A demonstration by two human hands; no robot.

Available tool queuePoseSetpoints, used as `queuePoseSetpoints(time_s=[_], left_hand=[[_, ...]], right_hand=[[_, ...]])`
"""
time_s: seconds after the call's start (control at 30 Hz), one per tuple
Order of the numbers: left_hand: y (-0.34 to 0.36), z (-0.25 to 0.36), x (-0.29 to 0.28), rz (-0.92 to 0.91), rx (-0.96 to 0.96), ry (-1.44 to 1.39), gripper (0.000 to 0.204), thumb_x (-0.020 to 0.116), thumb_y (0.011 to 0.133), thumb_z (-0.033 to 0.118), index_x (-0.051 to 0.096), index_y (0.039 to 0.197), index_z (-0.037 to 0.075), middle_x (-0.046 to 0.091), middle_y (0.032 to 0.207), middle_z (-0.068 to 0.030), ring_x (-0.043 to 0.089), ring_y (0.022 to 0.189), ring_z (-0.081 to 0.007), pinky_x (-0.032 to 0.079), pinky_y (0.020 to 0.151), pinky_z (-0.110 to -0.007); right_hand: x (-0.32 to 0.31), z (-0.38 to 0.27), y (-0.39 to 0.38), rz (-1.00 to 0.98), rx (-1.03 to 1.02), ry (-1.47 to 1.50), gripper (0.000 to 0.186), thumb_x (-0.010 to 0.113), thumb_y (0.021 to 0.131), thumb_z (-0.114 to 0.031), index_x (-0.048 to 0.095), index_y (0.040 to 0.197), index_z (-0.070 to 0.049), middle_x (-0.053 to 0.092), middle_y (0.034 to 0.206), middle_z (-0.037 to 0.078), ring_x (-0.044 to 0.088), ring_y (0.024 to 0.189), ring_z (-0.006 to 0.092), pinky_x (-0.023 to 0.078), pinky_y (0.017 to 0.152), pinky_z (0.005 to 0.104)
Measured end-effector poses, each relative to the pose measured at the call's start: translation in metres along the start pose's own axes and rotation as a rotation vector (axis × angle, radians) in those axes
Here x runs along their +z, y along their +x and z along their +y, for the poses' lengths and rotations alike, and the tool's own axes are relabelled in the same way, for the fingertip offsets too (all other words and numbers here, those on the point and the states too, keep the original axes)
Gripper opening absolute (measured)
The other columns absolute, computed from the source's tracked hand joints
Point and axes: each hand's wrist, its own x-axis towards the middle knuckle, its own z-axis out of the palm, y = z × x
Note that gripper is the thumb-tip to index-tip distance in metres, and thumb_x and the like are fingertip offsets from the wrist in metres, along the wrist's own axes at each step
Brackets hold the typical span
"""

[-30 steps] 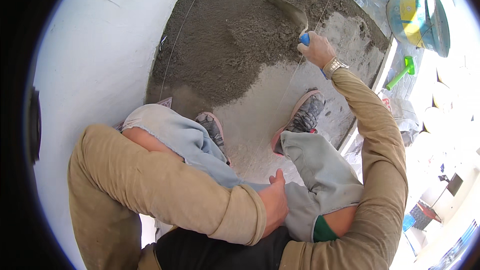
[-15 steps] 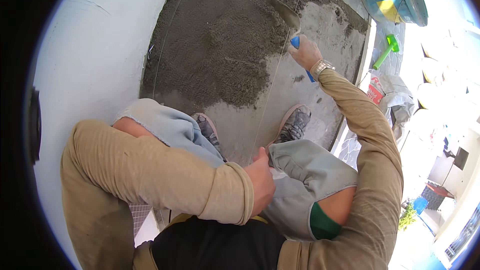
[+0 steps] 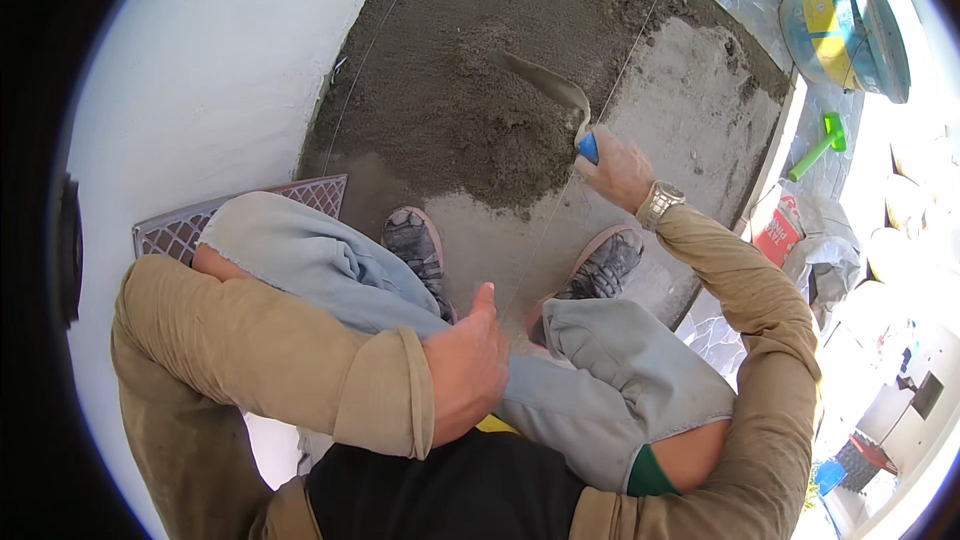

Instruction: Spreading and smoothing wet mortar on a tiled surface using a hand trowel to prepare for floor leveling.

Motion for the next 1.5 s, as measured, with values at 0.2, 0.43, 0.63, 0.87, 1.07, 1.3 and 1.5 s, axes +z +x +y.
queuePoseSetpoints(time_s=[0.2,0.43,0.63,0.87,1.07,1.3,1.5], left_hand=[[0.011,-0.008,-0.010,0.051,0.042,0.024,0.037,0.058,0.091,0.025,0.075,0.106,-0.003,0.072,0.098,-0.0213,0.069,0.096,-0.0372,0.042,0.109,-0.063],[0.003,-0.010,-0.006,0.036,0.005,-0.042,0.043,0.062,0.091,0.033,0.074,0.114,-0.002,0.072,0.109,-0.0223,0.066,0.108,-0.0445,0.037,0.108,-0.067],[0.011,-0.009,-0.014,-0.073,0.089,-0.050,0.047,0.058,0.094,0.035,0.074,0.115,-0.004,0.071,0.115,-0.0254,0.064,0.113,-0.0472,0.036,0.109,-0.068],[0.022,0.004,-0.012,-0.195,0.122,-0.031,0.051,0.058,0.093,0.042,0.075,0.117,0.000,0.072,0.116,-0.0229,0.064,0.113,-0.0489,0.037,0.107,-0.068],[0.017,0.000,-0.007,-0.086,-0.023,-0.006,0.048,0.056,0.094,0.041,0.076,0.118,0.003,0.073,0.115,-0.0210,0.066,0.110,-0.0490,0.038,0.105,-0.069],[0.009,-0.004,-0.019,-0.138,0.057,-0.063,0.049,0.058,0.093,0.040,0.074,0.120,0.002,0.072,0.116,-0.0216,0.065,0.113,-0.0501,0.038,0.105,-0.071],[0.012,0.002,-0.012,-0.114,0.046,-0.011,0.048,0.057,0.094,0.039,0.073,0.121,0.002,0.072,0.117,-0.0225,0.065,0.112,-0.0507,0.038,0.104,-0.072]], right_hand=[[-0.033,-0.036,0.085,0.111,-0.053,-0.051,0.035,0.065,0.091,-0.029,0.057,0.108,0.000,0.071,0.089,0.028,0.071,0.088,0.0466,0.056,0.081,0.0554],[-0.003,-0.043,0.007,-0.235,-0.221,-0.171,0.032,0.065,0.088,-0.027,0.055,0.107,-0.003,0.071,0.092,0.025,0.070,0.090,0.0447,0.055,0.081,0.0557],[-0.079,-0.002,0.039,-0.285,-0.466,-0.294,0.027,0.068,0.072,-0.022,0.064,0.096,-0.009,0.071,0.089,0.017,0.070,0.086,0.0417,0.054,0.074,0.0527],[-0.071,-0.087,0.127,-0.252,-0.707,-0.806,0.017,0.073,0.059,-0.016,0.073,0.076,-0.011,0.072,0.075,0.012,0.073,0.079,0.0337,0.057,0.071,0.0466],[-0.038,-0.168,0.160,-0.197,-0.815,-0.764,0.020,0.071,0.063,-0.017,0.072,0.079,-0.006,0.073,0.077,0.015,0.073,0.080,0.0354,0.058,0.072,0.0464],[-0.021,-0.187,0.138,-0.255,-0.647,-0.342,0.023,0.065,0.078,-0.021,0.068,0.095,-0.005,0.072,0.091,0.020,0.071,0.090,0.0412,0.055,0.083,0.0524],[-0.012,-0.192,0.151,-0.277,-0.555,-0.332,0.030,0.064,0.084,-0.026,0.070,0.099,-0.001,0.073,0.099,0.026,0.071,0.099,0.0440,0.055,0.089,0.0539]])
